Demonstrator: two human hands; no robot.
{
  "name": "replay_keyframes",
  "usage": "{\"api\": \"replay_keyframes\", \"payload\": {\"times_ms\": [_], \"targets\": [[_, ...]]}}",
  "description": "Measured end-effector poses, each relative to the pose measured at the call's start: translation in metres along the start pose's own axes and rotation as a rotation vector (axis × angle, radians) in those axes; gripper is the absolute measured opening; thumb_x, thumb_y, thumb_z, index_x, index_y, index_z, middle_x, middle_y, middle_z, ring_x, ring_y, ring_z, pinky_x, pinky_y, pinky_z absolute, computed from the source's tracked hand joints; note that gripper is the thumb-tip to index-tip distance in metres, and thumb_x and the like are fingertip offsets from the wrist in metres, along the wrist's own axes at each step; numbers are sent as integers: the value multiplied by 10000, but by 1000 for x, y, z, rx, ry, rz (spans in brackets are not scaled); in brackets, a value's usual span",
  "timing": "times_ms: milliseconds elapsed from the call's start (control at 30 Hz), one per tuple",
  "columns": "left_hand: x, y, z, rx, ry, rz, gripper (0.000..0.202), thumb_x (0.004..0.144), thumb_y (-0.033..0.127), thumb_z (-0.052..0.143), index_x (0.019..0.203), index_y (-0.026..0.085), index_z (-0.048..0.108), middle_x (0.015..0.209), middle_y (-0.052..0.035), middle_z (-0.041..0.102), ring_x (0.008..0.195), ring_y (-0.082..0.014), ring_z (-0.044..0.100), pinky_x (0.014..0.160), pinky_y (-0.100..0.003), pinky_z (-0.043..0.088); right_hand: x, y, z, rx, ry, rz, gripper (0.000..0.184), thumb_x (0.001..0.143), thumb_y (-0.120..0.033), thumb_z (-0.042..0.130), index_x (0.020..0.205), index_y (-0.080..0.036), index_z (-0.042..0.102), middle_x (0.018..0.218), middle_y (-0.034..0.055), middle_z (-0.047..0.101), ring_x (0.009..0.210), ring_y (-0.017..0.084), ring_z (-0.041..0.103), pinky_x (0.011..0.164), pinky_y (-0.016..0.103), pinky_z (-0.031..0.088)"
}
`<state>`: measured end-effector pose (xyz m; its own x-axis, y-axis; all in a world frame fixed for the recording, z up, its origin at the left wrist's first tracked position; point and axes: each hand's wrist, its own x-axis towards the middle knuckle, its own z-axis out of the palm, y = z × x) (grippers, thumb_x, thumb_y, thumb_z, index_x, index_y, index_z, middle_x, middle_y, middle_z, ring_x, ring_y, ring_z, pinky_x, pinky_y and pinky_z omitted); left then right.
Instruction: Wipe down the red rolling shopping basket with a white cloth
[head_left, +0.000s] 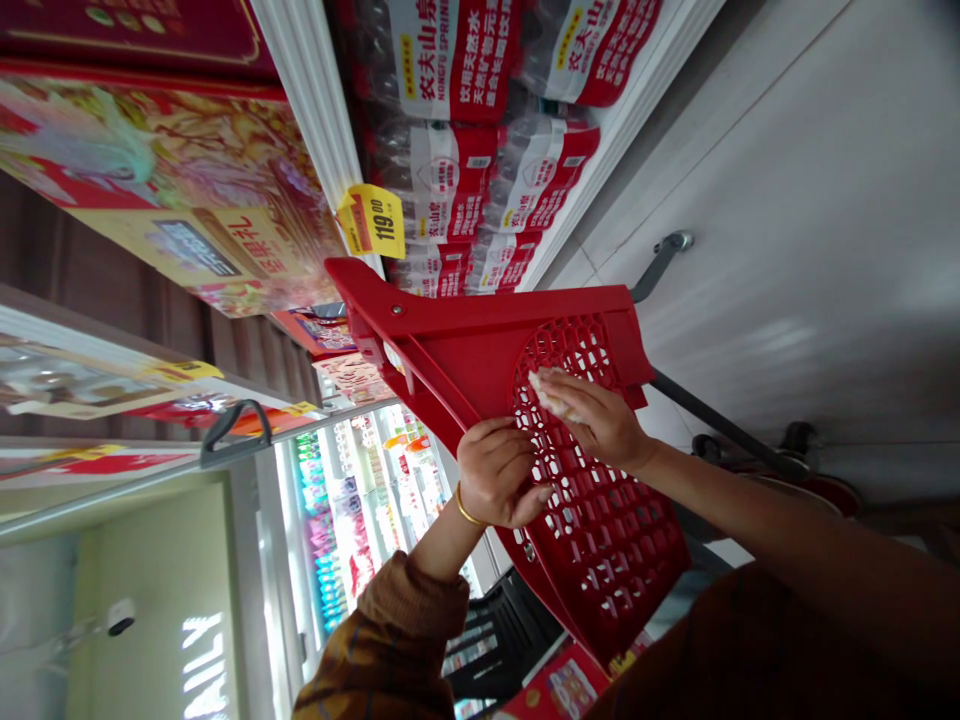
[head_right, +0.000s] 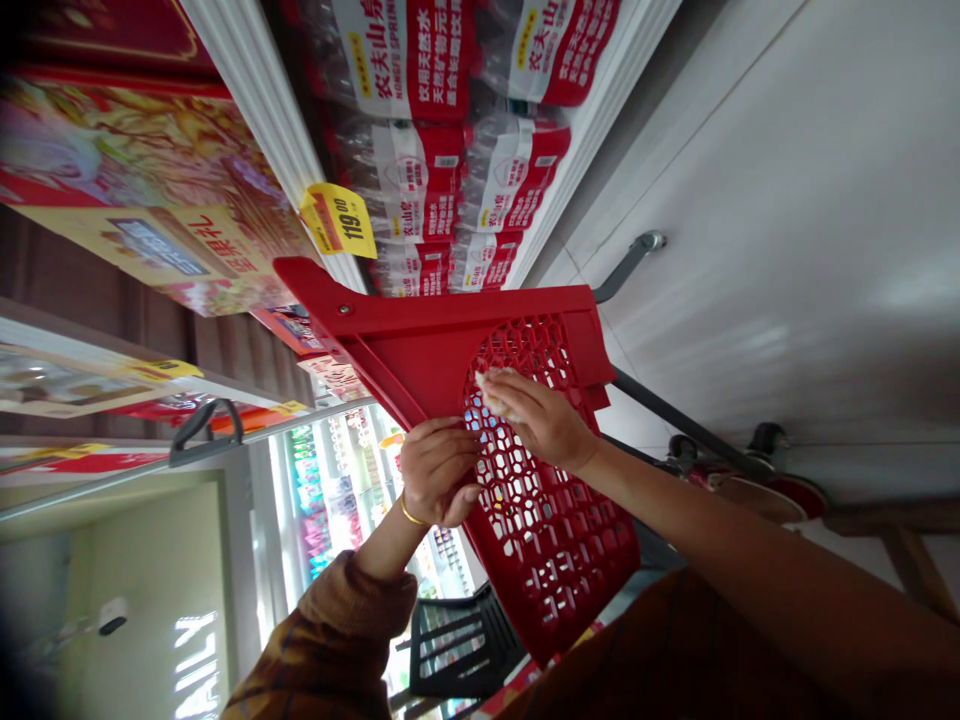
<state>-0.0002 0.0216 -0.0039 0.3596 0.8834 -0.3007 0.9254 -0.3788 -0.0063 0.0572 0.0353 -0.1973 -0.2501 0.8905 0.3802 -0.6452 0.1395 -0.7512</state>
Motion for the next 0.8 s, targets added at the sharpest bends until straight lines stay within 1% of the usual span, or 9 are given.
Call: {"api": "replay_keyframes", "payload": {"times_ms": [100,167,333,433,500,600,667,733,800], "targets": [[2,2,0,-3,31,2,324,890,414,422,775,186,621,683,-42,706,737,-198,710,796,-398,571,21,5,4,-38,14,140,511,972,-256,470,1470,-287,359,1525,48,395,1418,227,353,1168,467,366],[4,3,-1,13,58,-11,324,887,431,424,800,187,620,698,-45,704,775,-215,704,807,-422,567,27,8,8,-44,-42,154,517,969,-252,482,1468,-305,360,1522,35,400,1442,233,301,1184,505,325],[7,3,-1,52,119,-31,319,874,467,450,871,192,610,731,-50,678,807,-233,677,806,-450,558,15,4,12,-19,-117,70,491,986,-186,410,1458,-314,375,1455,19,494,1431,206,326,1187,509,326],[5,3,0,68,134,-42,342,880,483,448,941,188,611,786,-63,676,859,-245,666,823,-457,546,5,0,12,-13,-134,15,456,998,-207,395,1444,-301,400,1435,29,517,1431,201,324,1181,507,334],[4,3,0,86,126,-57,388,888,503,435,1028,187,611,856,-75,690,937,-261,657,874,-479,522,1,-2,11,-15,-145,-8,432,1009,-232,374,1434,-291,417,1414,34,541,1428,192,328,1175,498,345],[4,4,-2,122,61,-65,515,905,556,392,1172,161,587,991,-112,706,1097,-292,620,1005,-525,438,-1,-3,7,-3,-167,-46,409,1017,-259,348,1414,-248,448,1382,56,570,1409,182,364,1157,472,381],[5,4,-6,141,-29,-44,621,914,604,344,1254,129,554,1103,-150,694,1183,-306,584,1074,-542,371,-3,-4,4,11,-161,-99,398,1017,-272,341,1380,-200,490,1353,90,591,1391,191,395,1135,462,411],[9,1,-12,153,-128,-4,710,909,651,310,1317,107,516,1187,-175,672,1225,-315,564,1118,-557,313,-6,-5,2,21,-130,-168,398,1011,-296,352,1339,-155,528,1314,129,614,1360,208,444,1108,451,443],[15,-4,-18,173,-209,23,748,897,678,318,1356,113,492,1220,-169,667,1240,-318,560,1150,-573,251,-9,-6,0,15,-88,-202,392,994,-291,391,1329,-143,533,1284,145,631,1310,212,506,1075,425,480]]}}
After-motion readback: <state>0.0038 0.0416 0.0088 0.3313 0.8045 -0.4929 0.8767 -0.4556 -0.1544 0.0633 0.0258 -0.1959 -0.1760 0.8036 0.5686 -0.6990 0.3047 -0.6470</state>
